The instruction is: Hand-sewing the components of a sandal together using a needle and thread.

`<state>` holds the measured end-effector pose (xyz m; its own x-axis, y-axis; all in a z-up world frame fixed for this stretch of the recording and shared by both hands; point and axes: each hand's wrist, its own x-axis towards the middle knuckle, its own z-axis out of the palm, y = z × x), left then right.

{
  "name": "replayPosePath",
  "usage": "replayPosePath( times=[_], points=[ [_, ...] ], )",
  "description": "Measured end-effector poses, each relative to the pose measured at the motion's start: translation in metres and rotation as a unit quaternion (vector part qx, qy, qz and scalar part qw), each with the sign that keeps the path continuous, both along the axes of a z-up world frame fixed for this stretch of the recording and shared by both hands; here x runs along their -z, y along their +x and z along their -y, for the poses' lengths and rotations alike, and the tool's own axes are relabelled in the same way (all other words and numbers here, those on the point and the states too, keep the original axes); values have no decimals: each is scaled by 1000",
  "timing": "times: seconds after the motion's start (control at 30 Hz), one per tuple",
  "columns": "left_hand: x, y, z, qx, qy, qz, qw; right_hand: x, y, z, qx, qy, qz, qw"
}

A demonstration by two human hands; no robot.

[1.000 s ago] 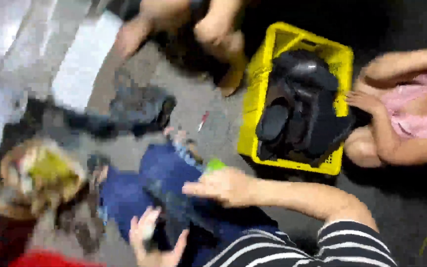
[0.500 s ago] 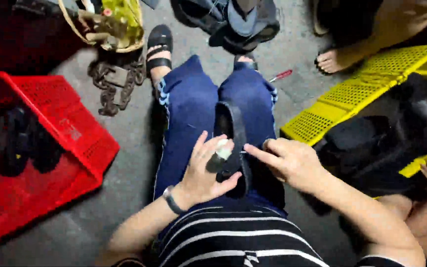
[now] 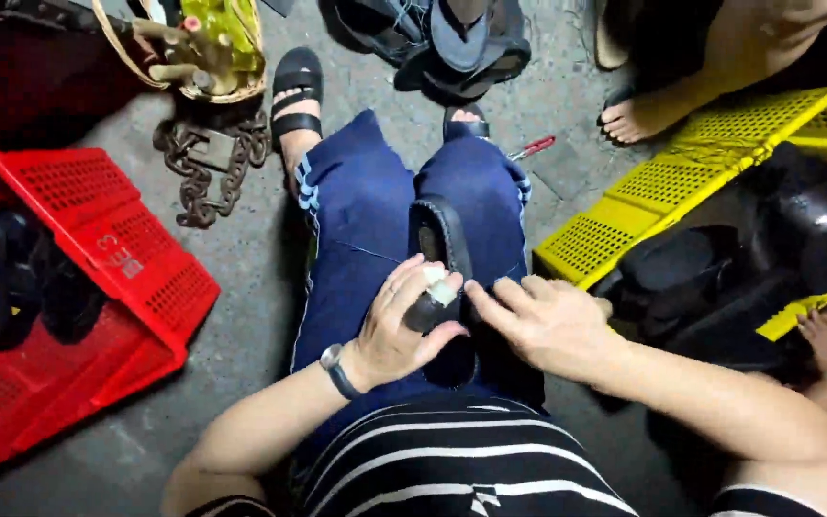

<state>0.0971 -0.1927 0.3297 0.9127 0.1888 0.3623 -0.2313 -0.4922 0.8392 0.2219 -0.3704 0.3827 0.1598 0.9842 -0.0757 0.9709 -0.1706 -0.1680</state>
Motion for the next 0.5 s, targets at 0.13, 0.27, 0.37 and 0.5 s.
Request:
replayPosePath(
  times=[0.13,0.27,0.37,0.5],
  points=[
    [3,5,-3,3,29,13,999,37,-5,2,-24,61,-57,996],
    [-17,8,-12,16,39,10,999,37,-5,2,-23,84,-81,993],
    [-42,5,-32,53,63,-34,996,17,-1,-2,-7,87,-145,986],
    [-54,-5,-57,103,-62,-246,962,12,-5,3,45,44,-178,982]
  ],
)
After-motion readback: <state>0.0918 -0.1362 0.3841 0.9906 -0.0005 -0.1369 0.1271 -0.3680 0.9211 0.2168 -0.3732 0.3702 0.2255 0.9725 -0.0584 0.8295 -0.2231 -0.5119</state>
